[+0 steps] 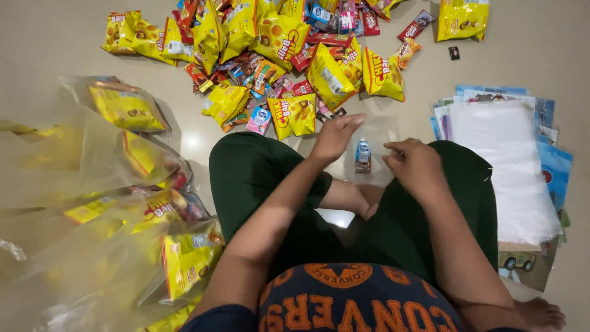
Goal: Sorting and packing individual snack packets into larger plastic bags while sitting on the floor.
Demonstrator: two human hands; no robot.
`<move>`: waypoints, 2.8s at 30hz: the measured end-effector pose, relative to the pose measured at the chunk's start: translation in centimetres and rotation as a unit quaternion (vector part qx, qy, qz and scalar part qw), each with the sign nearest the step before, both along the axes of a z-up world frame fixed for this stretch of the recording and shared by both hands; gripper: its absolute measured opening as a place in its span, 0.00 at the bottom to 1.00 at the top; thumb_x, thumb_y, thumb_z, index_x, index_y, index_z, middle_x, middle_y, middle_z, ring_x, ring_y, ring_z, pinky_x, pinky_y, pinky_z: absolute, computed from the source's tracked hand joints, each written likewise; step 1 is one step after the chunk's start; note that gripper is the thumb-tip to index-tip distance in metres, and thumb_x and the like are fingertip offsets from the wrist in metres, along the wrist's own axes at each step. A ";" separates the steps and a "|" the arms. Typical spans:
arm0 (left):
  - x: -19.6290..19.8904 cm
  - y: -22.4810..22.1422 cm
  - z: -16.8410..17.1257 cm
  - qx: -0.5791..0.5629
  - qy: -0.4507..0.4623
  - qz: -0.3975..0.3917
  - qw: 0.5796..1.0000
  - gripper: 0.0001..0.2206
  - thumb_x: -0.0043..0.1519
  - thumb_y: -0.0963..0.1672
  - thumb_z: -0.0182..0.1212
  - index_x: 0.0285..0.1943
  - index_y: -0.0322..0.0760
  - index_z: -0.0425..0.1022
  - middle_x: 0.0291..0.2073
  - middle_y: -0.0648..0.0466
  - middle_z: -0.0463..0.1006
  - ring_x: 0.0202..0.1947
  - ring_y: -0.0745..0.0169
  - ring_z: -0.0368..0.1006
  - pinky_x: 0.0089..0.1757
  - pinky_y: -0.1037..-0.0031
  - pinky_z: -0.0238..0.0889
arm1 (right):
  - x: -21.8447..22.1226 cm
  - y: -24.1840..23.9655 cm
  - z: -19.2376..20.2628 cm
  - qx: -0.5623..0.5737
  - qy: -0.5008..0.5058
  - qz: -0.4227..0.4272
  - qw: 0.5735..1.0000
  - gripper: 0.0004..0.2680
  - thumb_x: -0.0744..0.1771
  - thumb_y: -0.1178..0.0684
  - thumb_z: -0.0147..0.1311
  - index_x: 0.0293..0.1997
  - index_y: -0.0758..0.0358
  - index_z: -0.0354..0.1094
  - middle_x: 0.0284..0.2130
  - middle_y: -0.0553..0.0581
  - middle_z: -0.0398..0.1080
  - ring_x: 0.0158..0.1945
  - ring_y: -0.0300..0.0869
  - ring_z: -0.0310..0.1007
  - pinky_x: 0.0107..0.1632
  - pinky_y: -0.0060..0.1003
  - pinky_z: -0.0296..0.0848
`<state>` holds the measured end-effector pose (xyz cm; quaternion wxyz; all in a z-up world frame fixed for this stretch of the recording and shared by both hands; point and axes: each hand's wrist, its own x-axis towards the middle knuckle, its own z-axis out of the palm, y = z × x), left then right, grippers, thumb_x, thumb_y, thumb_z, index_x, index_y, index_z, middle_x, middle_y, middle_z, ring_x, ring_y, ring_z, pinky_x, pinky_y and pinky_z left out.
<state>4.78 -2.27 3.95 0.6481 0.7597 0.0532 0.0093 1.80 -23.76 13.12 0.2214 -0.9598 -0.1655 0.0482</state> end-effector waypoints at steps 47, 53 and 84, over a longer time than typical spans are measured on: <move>-10.5 6.4 14.5 0.464 0.122 -0.028 0.877 0.28 0.56 0.44 0.56 0.70 0.45 0.67 0.72 0.46 0.63 0.47 0.35 0.78 0.38 0.50 0.73 | 3.4 1.8 9.1 0.081 -0.018 0.332 0.940 0.22 0.59 0.72 0.46 0.48 0.47 0.76 0.67 0.62 0.59 0.67 0.58 0.57 0.61 0.55 0.63; -13.0 6.6 14.0 0.327 0.048 -0.146 0.932 0.35 0.53 0.39 0.53 0.75 0.34 0.54 0.77 0.44 0.52 0.59 0.31 0.69 0.48 0.50 0.67 | 4.5 1.5 10.1 0.138 0.038 0.385 0.912 0.17 0.63 0.65 0.49 0.48 0.46 0.80 0.69 0.61 0.60 0.73 0.61 0.54 0.64 0.60 0.62; -5.6 8.5 14.5 0.066 0.051 -0.075 0.994 0.31 0.56 0.37 0.64 0.73 0.38 0.67 0.67 0.38 0.71 0.29 0.52 0.81 0.32 0.72 0.74 | 13.4 6.7 0.7 0.172 0.168 0.088 0.967 0.11 0.71 0.59 0.48 0.52 0.85 0.66 0.40 0.91 0.69 0.47 0.80 0.70 0.52 0.67 0.67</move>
